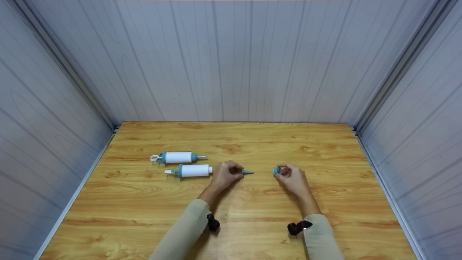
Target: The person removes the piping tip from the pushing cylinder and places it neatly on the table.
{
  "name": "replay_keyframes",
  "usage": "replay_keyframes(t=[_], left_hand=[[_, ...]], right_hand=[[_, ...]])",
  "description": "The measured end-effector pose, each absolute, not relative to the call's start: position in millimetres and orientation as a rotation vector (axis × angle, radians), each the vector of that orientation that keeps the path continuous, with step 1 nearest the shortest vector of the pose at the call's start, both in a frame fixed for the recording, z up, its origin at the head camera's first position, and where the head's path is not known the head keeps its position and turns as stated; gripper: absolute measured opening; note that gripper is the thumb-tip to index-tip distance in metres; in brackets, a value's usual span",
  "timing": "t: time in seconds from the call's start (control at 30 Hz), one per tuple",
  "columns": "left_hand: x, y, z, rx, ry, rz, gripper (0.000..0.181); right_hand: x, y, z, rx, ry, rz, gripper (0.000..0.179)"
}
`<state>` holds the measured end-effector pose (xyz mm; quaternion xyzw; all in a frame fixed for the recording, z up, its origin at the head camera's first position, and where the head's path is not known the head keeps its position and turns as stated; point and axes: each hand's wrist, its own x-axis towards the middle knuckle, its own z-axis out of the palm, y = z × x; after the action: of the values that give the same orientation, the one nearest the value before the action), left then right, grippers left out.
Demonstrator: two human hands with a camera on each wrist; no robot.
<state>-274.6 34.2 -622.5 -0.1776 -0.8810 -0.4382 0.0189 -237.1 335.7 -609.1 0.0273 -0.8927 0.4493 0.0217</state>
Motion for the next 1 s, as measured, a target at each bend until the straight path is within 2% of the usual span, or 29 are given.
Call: replay_keyframes(t=[1.0], left_hand=[[-275.6, 33.0, -620.9, -0.568, -2.777, -1.318, 0.021]], right_hand=[[-240.0, 333.4, -606.6, 0.069, -2.843, 1.349, 0.039]])
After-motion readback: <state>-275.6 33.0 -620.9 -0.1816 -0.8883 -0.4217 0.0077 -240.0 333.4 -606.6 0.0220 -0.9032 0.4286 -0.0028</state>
